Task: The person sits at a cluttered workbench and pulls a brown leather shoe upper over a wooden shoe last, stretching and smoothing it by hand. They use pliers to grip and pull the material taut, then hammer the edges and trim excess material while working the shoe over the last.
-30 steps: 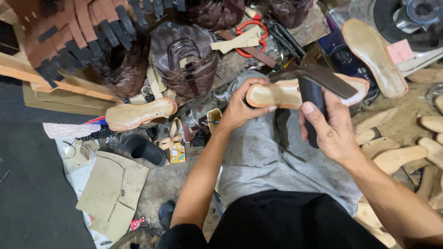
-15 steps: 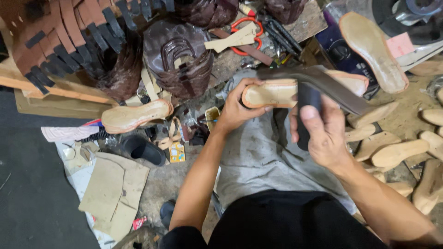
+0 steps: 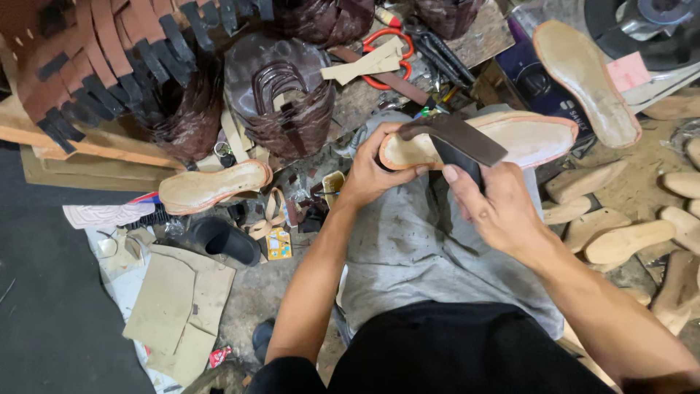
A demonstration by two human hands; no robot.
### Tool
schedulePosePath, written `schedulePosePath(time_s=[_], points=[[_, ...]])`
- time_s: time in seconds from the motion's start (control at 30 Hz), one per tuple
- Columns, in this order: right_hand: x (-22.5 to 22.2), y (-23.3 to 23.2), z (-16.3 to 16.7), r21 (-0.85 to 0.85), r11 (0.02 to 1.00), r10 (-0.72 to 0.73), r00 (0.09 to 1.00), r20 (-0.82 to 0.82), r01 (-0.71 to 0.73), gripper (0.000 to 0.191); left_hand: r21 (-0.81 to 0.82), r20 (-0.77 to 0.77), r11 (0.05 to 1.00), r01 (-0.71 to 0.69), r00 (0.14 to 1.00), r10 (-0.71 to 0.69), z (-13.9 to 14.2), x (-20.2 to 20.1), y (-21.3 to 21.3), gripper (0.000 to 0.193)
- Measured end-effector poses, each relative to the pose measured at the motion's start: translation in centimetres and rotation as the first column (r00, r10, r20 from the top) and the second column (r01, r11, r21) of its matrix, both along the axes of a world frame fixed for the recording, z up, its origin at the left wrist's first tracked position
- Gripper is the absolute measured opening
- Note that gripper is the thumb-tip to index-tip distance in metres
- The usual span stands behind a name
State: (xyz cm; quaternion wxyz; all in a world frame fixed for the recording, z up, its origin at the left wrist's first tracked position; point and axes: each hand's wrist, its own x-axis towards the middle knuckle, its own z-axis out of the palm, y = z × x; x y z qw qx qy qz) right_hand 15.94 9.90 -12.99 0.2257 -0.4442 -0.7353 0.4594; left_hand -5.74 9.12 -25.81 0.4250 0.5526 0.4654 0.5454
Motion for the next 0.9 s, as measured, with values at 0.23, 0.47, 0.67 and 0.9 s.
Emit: schedulePosePath(time_s=[0.23,0.47,0.67,0.9], points=[[0.3,-1.1,-3.9,0.014,0.999,-0.04,0.947,-0.318,0.047,0.026,0.006,0.025,1.0,-0.006,1.0,0.005,-0.4,0.2,0.0,0.059],[0.5,-1.6,-5.6,0.227,0.972,0.054,0.894,-0.445,0.054,0.017,-0.02,-0.028,0.999,-0.043,0.999,0.042,-0.4,0.2,0.3,0.061],[0.4,-2.2,-4.9,0.346,0.938,0.05,0.978,-0.2,0.023,0.03,0.047,0.052,0.999,0.013,0.999,-0.016,-0.1,0.3,0.3,0.059],[8.5,-3.8,-6.4,0.361,0.899,0.282,0.958,-0.048,-0.247,0.034,-0.017,-0.406,0.998,-0.061,0.913,0.049,5.4,-0.1,-0.3,0.065]])
